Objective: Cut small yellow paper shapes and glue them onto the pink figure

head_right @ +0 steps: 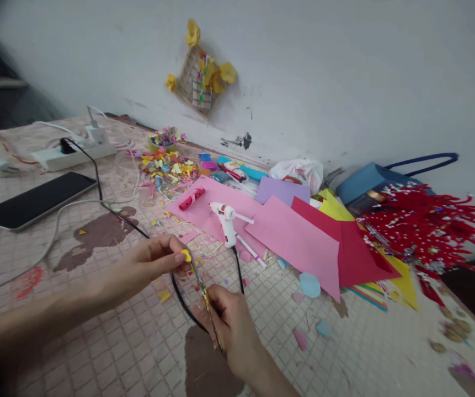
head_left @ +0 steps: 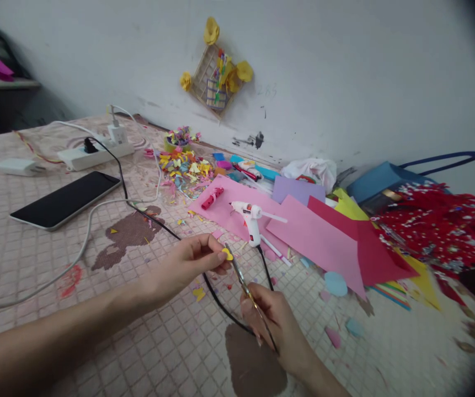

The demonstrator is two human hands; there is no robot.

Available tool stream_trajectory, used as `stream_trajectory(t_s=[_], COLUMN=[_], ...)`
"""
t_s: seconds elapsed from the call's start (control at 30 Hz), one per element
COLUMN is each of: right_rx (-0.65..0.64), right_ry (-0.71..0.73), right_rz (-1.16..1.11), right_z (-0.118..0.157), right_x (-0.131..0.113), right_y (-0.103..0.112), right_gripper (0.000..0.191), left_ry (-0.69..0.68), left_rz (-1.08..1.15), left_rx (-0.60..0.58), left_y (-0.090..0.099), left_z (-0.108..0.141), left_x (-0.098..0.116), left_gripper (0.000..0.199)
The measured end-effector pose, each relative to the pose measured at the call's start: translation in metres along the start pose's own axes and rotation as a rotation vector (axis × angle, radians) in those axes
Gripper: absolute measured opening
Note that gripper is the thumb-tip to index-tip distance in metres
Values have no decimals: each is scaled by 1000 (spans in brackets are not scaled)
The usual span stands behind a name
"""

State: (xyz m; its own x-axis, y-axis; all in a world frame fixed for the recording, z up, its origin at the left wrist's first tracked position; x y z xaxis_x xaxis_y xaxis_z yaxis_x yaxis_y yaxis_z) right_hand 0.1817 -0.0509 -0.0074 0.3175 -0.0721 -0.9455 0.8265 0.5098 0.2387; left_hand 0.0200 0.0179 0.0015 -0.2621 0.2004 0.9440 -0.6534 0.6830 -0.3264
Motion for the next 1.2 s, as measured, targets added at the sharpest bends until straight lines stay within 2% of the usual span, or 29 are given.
stream_trajectory(t_s=[0.17,0.4,0.5,0.6,0.67,0.73,0.83,0.9,1.0,1.07,1.1,1.13,1.2], right_rx=[-78,-98,-53,86,177,258,328,339,451,559,568,534,354], right_ry=[-13,-4,-29,-89,-195,-305,-441,-466,-353,-189,-91,-6,107], right_rz=[-136,-93,100,521,813,1003,1096,1065,974,856,758,622,373], right_z=[3,2,4,9,14,20,28,32,35,34,31,26,11], right_x=[7,7,1,-5,-6,-3,6,13,11,2,-3,-8,-15], right_y=[-1,1,13,38,57,76,98,107,111,102,94,83,57], right_gripper=[44,43,41,35,31,27,22,21,22,22,23,23,22], left_ry=[16,33,68,123,152,170,180,184,191,188,183,174,152], left_rz=[63,75,56,10,-18,-39,-62,-79,-137,-190,-218,-245,-299], left_rx=[-48,-44,-58,-54,-38,-30,-37,-39,-52,-65,-70,-76,-97], left_y=[4,3,4,8,11,15,17,17,15,12,10,8,4], left_z=[-2,-1,-2,-4,-5,-6,-7,-8,-7,-6,-5,-5,-3], left_x=[-3,-4,-2,-4,-6,-8,-9,-8,-6,-5,-5,-5,-5], left_gripper=[13,14,16,19,20,21,22,22,23,23,23,23,22])
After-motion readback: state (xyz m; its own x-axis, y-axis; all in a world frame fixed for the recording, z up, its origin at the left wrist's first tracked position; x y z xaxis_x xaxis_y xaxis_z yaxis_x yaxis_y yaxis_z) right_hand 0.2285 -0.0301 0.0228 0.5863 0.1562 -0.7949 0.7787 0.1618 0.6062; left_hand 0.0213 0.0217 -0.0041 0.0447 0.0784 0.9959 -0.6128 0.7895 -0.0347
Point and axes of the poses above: each hand's wrist, its own z-axis away from the middle knuckle, its own y-axis out of the back of the hand, x = y × z, the point moved 3 cm from there along -z, towards the middle knuckle, and after that the axes turned 15 degrees about -x, right-handed, at the moved point
